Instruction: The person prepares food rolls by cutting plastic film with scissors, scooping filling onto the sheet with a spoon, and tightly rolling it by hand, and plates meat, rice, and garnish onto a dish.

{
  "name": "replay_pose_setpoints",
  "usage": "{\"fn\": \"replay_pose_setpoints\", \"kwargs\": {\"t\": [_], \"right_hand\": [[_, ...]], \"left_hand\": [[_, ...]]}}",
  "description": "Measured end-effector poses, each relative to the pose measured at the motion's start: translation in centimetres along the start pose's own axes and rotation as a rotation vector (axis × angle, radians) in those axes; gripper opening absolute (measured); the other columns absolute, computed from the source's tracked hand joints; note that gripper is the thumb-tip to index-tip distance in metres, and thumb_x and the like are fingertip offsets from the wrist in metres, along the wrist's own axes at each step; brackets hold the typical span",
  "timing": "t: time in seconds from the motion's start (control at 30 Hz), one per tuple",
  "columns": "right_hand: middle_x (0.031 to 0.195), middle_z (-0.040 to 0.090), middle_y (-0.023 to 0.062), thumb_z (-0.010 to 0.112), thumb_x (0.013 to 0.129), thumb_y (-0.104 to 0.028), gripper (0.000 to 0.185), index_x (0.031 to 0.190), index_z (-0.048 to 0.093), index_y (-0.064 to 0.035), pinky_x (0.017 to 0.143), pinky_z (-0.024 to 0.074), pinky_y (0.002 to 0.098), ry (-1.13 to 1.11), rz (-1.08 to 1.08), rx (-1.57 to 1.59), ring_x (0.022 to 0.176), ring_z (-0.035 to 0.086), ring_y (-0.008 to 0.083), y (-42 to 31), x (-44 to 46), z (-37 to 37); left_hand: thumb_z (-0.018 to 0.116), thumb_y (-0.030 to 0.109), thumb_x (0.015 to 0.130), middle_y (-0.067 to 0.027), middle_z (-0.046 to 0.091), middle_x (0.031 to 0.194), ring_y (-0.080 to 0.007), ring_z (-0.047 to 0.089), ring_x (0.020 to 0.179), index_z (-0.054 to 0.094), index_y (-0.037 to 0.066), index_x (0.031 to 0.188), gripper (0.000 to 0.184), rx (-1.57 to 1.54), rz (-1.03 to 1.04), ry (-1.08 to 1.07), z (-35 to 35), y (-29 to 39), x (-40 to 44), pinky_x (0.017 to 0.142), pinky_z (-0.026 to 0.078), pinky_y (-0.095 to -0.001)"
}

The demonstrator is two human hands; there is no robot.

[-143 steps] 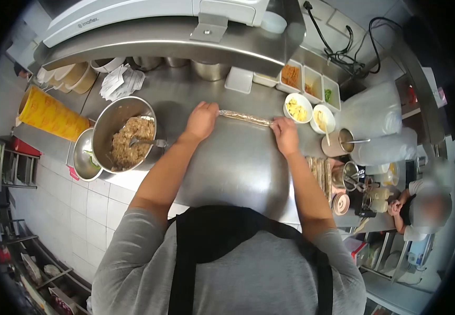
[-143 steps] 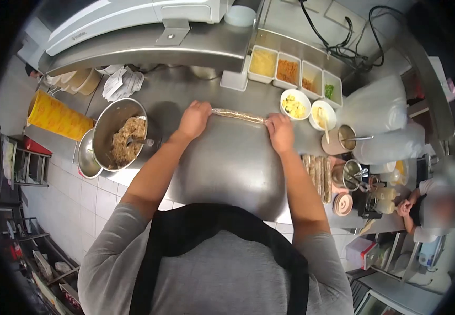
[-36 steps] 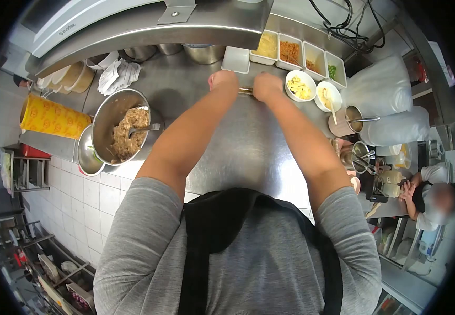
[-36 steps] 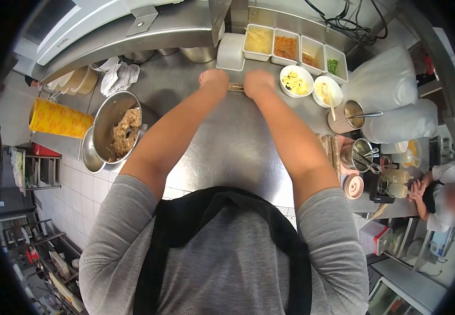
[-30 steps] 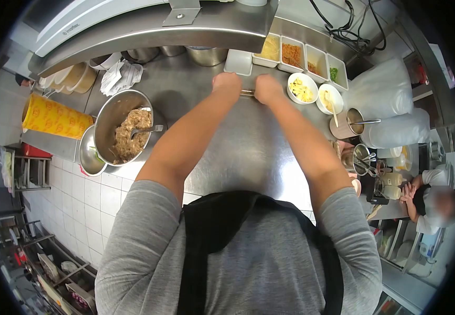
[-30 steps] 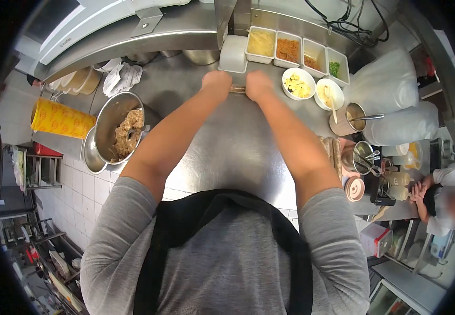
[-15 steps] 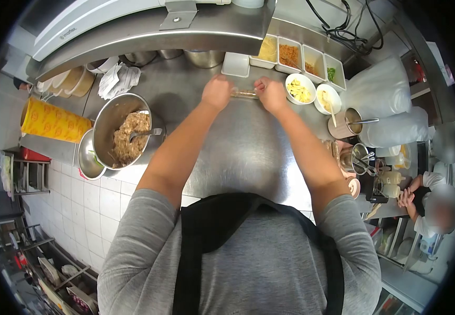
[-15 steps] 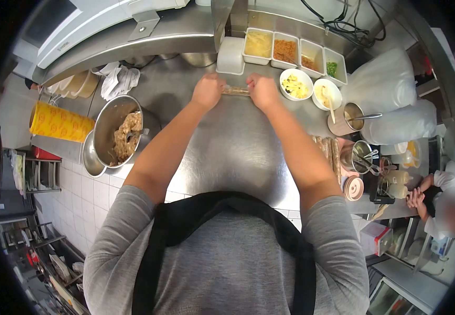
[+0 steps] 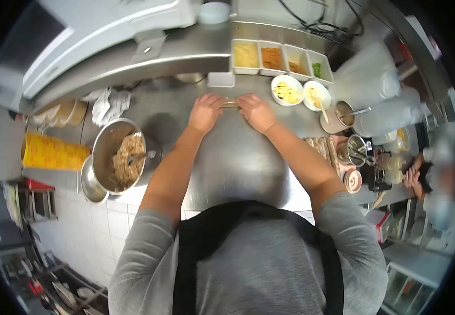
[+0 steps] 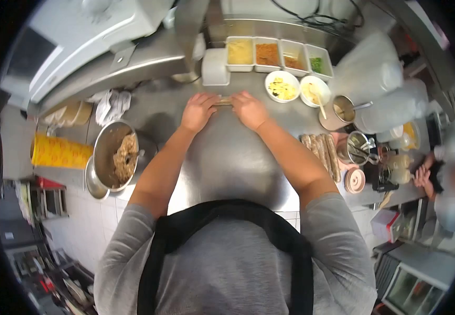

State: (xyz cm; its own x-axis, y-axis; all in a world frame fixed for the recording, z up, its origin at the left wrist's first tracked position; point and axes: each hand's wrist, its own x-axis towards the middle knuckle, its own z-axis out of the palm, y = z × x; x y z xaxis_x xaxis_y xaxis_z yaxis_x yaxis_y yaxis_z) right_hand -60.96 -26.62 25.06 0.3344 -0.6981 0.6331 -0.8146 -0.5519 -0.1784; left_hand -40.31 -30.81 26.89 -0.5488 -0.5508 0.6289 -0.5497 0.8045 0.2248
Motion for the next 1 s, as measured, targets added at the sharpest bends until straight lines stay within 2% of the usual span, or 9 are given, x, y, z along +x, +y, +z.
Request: {"fn": "replay_pose_setpoints", "kwargs": {"t": [0.1,0.2,0.3,0.33,0.5,0.57,0.7,0.9,1.0], "right_hand": [[0.103,0.064,0.0094,0.056,0.080,-0.009,0.020,0.098,0.064,-0.0054,0.085,0.0503,0.0351,-0.071,0.057,-0.005,0.098,0.059,0.0244,1.2,0.2,0.8],[0.097,0.065,0.0099,0.054,0.080,-0.009,0.015,0.092,0.062,-0.0053,0.083,0.0501,0.0369,-0.251,0.178,-0.034,0.097,0.059,0.0248,1.0,1.4,0.5],[0.091,0.064,0.0111,0.058,0.077,-0.008,0.011,0.088,0.060,-0.0058,0.081,0.0494,0.0394,-0.190,0.302,-0.059,0.094,0.059,0.0279,-1.0,0.0,-2.0],[0.090,0.065,0.0116,0.059,0.076,-0.008,0.013,0.089,0.060,-0.0058,0.080,0.0491,0.0400,-0.147,0.387,-0.017,0.093,0.059,0.0290,-2.0,-1.4,-3.3],[0.091,0.066,0.0149,0.066,0.071,-0.005,0.027,0.098,0.065,-0.0050,0.078,0.0484,0.0429,0.114,0.687,0.015,0.087,0.060,0.0348,-6.5,-10.3,-14.9],[0.091,0.066,0.0162,0.066,0.071,-0.005,0.029,0.100,0.066,-0.0044,0.077,0.0488,0.0444,0.162,0.773,-0.138,0.085,0.060,0.0362,-6.3,-14.2,-18.5],[0.093,0.065,0.0199,0.064,0.070,-0.003,0.032,0.102,0.062,-0.0020,0.079,0.0484,0.0441,0.105,0.949,-0.260,0.086,0.059,0.0376,-6.6,-18.8,-22.5],[0.102,0.061,0.0196,0.065,0.071,-0.003,0.033,0.103,0.060,-0.0001,0.081,0.0483,0.0433,0.134,0.925,-0.304,0.091,0.058,0.0368,-6.2,-21.1,-21.5],[0.099,0.060,0.0170,0.066,0.071,-0.004,0.032,0.102,0.062,-0.0028,0.081,0.0484,0.0427,0.151,0.944,-0.281,0.093,0.057,0.0354,-6.1,-21.4,-21.4]], "left_hand": [[0.070,0.004,0.071,-0.0097,0.067,0.098,-0.0301,0.060,0.097,0.067,0.010,0.104,0.034,-0.110,-0.086,-0.084,1.0,-0.8,0.2,0.086,0.048,-0.0395],[0.070,0.000,0.069,-0.0098,0.067,0.099,-0.0305,0.058,0.100,0.067,0.010,0.103,0.035,-0.110,-0.199,-0.243,1.3,-1.4,1.5,0.087,0.048,-0.0407],[0.070,0.006,0.071,-0.0082,0.067,0.094,-0.0307,0.059,0.095,0.067,0.010,0.098,0.028,-0.079,-0.002,-0.262,0.1,0.0,2.9,0.083,0.048,-0.0398],[0.071,0.000,0.070,-0.0098,0.067,0.097,-0.0313,0.058,0.098,0.066,0.009,0.103,0.035,-0.143,-0.013,-0.370,-0.7,1.4,3.8,0.086,0.048,-0.0404],[0.066,0.005,0.076,-0.0096,0.065,0.094,-0.0298,0.058,0.094,0.066,0.009,0.099,0.023,-0.432,0.450,-0.507,2.9,11.6,8.8,0.083,0.048,-0.0386],[0.064,0.007,0.078,-0.0098,0.063,0.094,-0.0295,0.057,0.094,0.065,0.010,0.096,0.019,-0.411,0.480,-0.629,4.9,17.6,10.5,0.084,0.047,-0.0380],[0.063,0.005,0.077,-0.0087,0.063,0.096,-0.0281,0.056,0.098,0.064,0.010,0.098,0.022,-0.569,0.644,-0.562,10.5,24.1,11.0,0.090,0.044,-0.0393],[0.061,0.004,0.075,-0.0067,0.062,0.097,-0.0267,0.054,0.104,0.062,0.011,0.099,0.025,-0.568,0.728,-0.537,13.6,25.0,10.0,0.092,0.041,-0.0401],[0.060,0.005,0.075,-0.0066,0.061,0.101,-0.0270,0.053,0.104,0.062,0.011,0.099,0.025,-0.544,0.725,-0.554,13.6,25.1,9.8,0.092,0.041,-0.0397]]}}
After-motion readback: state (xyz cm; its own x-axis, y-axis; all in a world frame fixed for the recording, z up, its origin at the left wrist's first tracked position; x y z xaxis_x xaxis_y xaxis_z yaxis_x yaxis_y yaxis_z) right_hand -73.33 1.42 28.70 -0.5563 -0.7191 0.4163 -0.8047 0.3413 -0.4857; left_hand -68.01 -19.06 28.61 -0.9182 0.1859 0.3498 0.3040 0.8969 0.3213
